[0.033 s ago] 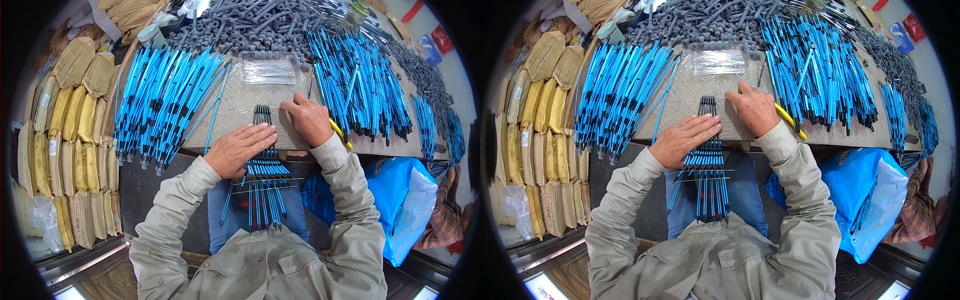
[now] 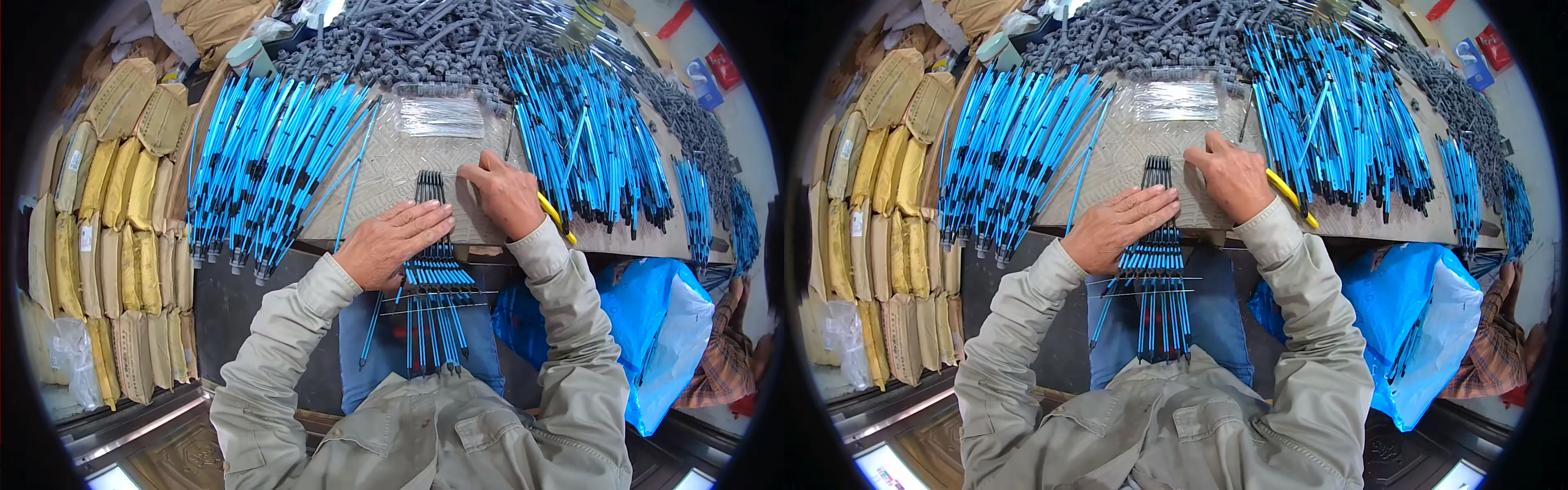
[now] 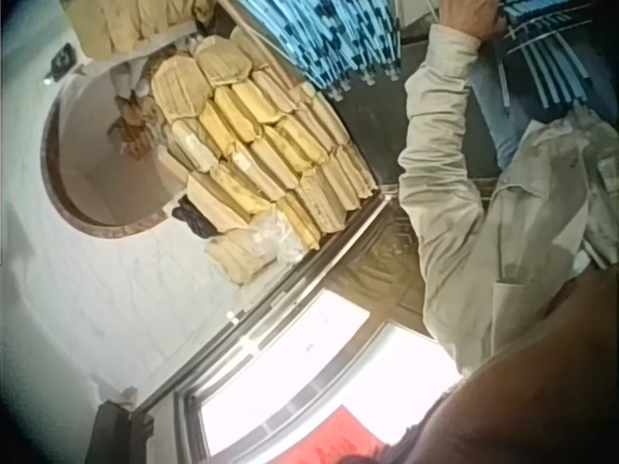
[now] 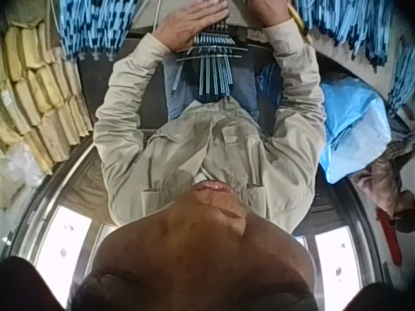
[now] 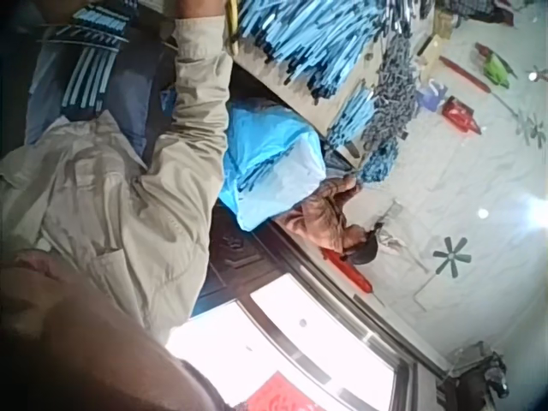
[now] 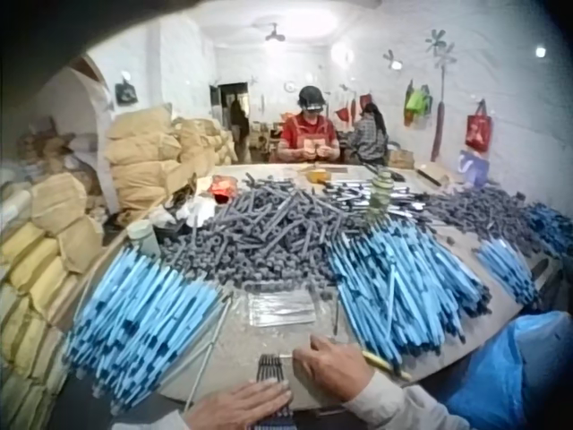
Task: The person assembles small plastic component parts by inserting blue pins into a plastic frame, using pliers to secure the pins.
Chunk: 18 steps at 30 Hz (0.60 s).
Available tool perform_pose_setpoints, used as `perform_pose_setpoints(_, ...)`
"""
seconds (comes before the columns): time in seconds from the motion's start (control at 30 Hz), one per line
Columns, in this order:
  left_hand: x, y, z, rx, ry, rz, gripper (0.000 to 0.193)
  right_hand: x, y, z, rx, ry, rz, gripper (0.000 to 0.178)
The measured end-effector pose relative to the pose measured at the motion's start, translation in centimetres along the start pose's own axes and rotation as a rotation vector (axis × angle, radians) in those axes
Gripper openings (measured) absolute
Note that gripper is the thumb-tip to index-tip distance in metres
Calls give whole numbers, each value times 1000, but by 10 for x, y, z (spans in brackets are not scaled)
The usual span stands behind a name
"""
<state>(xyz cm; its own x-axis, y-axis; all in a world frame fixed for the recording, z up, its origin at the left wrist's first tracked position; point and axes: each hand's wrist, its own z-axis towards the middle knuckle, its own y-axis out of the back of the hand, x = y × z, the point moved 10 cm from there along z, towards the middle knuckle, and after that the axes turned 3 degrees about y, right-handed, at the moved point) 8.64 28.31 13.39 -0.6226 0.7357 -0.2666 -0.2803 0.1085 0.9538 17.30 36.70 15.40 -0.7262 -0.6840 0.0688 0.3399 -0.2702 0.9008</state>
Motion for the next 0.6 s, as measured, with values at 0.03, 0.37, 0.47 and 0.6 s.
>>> perform_pose_setpoints(0.03,-1,1,-1,-18,-5,-23,79,2,-1,1,3,9,2,14)
perform_pose_setpoints(0.37,1,0,-4,-53,-25,-29,79,12,-4,9,43,13,-7,10)
perform_pose_setpoints(0.47,0,-2,-4,-31,-27,14,78,14,-4,11,8,40,31,10)
perform_pose_setpoints(0.6,0,-5,-3,-17,-29,56,75,14,-3,13,5,44,31,9)
